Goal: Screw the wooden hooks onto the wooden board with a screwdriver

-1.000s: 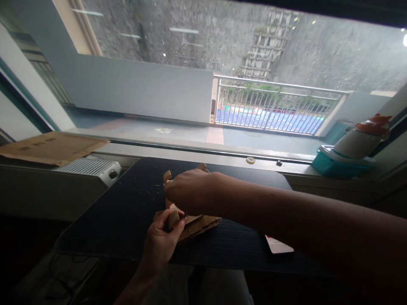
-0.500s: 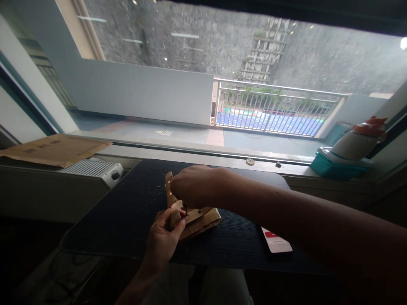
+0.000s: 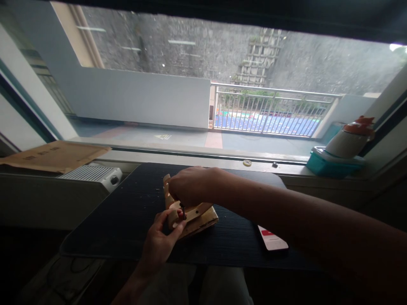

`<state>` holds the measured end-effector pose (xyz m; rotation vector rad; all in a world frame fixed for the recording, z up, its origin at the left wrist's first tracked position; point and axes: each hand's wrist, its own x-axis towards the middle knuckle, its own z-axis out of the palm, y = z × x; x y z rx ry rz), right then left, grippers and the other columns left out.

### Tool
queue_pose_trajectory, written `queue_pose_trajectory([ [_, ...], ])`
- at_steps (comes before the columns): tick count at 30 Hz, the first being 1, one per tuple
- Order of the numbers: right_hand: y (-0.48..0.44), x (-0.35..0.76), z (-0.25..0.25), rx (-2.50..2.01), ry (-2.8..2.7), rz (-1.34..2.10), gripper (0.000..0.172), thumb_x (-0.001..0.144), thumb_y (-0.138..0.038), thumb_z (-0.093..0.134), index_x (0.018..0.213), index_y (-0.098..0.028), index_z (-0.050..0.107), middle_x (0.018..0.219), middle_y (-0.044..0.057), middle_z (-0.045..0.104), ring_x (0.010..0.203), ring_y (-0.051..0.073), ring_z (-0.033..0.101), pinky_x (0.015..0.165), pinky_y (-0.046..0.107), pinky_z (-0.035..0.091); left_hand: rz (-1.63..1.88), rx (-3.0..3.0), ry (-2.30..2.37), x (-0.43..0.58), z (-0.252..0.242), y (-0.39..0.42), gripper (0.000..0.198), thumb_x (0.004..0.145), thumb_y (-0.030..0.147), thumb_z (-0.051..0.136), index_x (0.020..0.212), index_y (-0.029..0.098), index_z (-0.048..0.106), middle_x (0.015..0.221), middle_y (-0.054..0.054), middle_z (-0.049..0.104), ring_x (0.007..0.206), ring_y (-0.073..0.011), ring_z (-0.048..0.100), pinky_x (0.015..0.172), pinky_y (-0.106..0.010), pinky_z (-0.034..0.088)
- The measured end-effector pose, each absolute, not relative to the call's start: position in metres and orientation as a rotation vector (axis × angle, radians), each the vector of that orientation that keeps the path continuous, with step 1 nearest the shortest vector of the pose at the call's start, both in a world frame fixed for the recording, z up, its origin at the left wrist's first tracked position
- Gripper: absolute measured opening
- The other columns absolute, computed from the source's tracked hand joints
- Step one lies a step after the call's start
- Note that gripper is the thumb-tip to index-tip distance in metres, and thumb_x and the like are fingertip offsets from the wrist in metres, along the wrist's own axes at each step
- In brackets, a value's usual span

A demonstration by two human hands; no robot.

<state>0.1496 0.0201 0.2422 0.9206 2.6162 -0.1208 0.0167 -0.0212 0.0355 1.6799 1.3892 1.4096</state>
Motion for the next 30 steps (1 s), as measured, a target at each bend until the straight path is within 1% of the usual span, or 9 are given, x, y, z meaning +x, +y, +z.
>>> queue_pose_trajectory([
  [3,0.023,0.152,0.236,0.889,2.655,-0.153,0.015,0.073,-0.013,0.054,0.081,-0.014,0.066,0.072,0.002,0.061,0.06,0.01,0.046,0.052,0.024,0.028,1.374,1.702,1.327,0.011,0.03,-0.024,0.036,0.074,0.028,0.063,0.108,0.023,0.054,0.104,-0.005,0.058,0.099,-0.0207,0.057,0.092,-0.037,0.045],
  [5,0.024,0.154,0.234,0.893,2.675,-0.168,0.014,0.073,-0.014,0.054,0.081,-0.014,0.065,0.075,0.002,0.061,0.063,0.01,0.047,0.053,0.024,0.029,1.35,1.704,1.305,0.009,0.027,-0.026,0.036,0.077,0.028,0.061,0.111,0.023,0.051,0.106,-0.005,0.058,0.101,-0.0206,0.057,0.094,-0.038,0.044],
  [8,0.024,0.155,0.234,0.908,2.677,-0.191,0.015,0.073,-0.012,0.052,0.081,-0.013,0.064,0.078,0.003,0.061,0.065,0.01,0.048,0.055,0.024,0.03,1.349,1.728,1.304,0.009,0.024,-0.027,0.032,0.079,0.029,0.058,0.11,0.023,0.05,0.108,-0.006,0.057,0.104,-0.0206,0.055,0.095,-0.038,0.043],
  [11,0.024,0.155,0.235,0.887,2.676,-0.186,0.014,0.073,-0.011,0.051,0.077,-0.013,0.063,0.073,0.003,0.06,0.065,0.01,0.047,0.055,0.024,0.031,1.369,1.764,1.333,0.011,0.023,-0.028,0.031,0.081,0.029,0.057,0.11,0.024,0.049,0.109,-0.005,0.056,0.106,-0.0207,0.054,0.095,-0.037,0.043],
  [16,0.025,0.155,0.234,0.899,2.671,-0.164,0.011,0.072,-0.01,0.05,0.074,-0.013,0.061,0.073,0.003,0.059,0.067,0.011,0.047,0.056,0.024,0.031,1.37,1.798,1.35,0.013,0.025,-0.026,0.029,0.08,0.026,0.058,0.107,0.024,0.05,0.104,-0.005,0.055,0.1,-0.0197,0.056,0.092,-0.036,0.045],
  [21,0.023,0.154,0.235,0.925,2.654,-0.198,0.012,0.072,-0.009,0.051,0.077,-0.014,0.061,0.075,0.003,0.061,0.067,0.011,0.049,0.055,0.024,0.03,1.408,1.797,1.353,0.015,0.027,-0.025,0.026,0.078,0.026,0.061,0.102,0.023,0.052,0.1,-0.004,0.055,0.096,-0.0192,0.056,0.09,-0.036,0.046],
  [26,0.021,0.152,0.234,0.995,2.622,-0.155,0.011,0.078,-0.02,0.051,0.075,-0.015,0.06,0.069,0.001,0.059,0.056,0.009,0.046,0.052,0.025,0.028,1.436,1.793,1.328,0.017,0.025,-0.025,0.024,0.079,0.025,0.06,0.101,0.023,0.052,0.1,-0.004,0.055,0.099,-0.0194,0.056,0.092,-0.036,0.045],
  [28,0.02,0.152,0.236,1.015,2.625,-0.151,0.013,0.079,-0.025,0.053,0.079,-0.015,0.061,0.072,0.002,0.06,0.059,0.01,0.048,0.052,0.025,0.029,1.447,1.797,1.327,0.017,0.025,-0.026,0.023,0.079,0.025,0.06,0.101,0.023,0.052,0.099,-0.004,0.055,0.099,-0.0194,0.055,0.092,-0.036,0.044],
  [30,0.019,0.153,0.239,1.015,2.648,-0.175,0.016,0.077,-0.026,0.056,0.088,-0.016,0.063,0.081,0.003,0.062,0.065,0.011,0.05,0.054,0.024,0.031,1.454,1.797,1.327,0.017,0.025,-0.026,0.023,0.079,0.025,0.06,0.101,0.022,0.053,0.099,-0.004,0.055,0.1,-0.0193,0.055,0.092,-0.036,0.044],
])
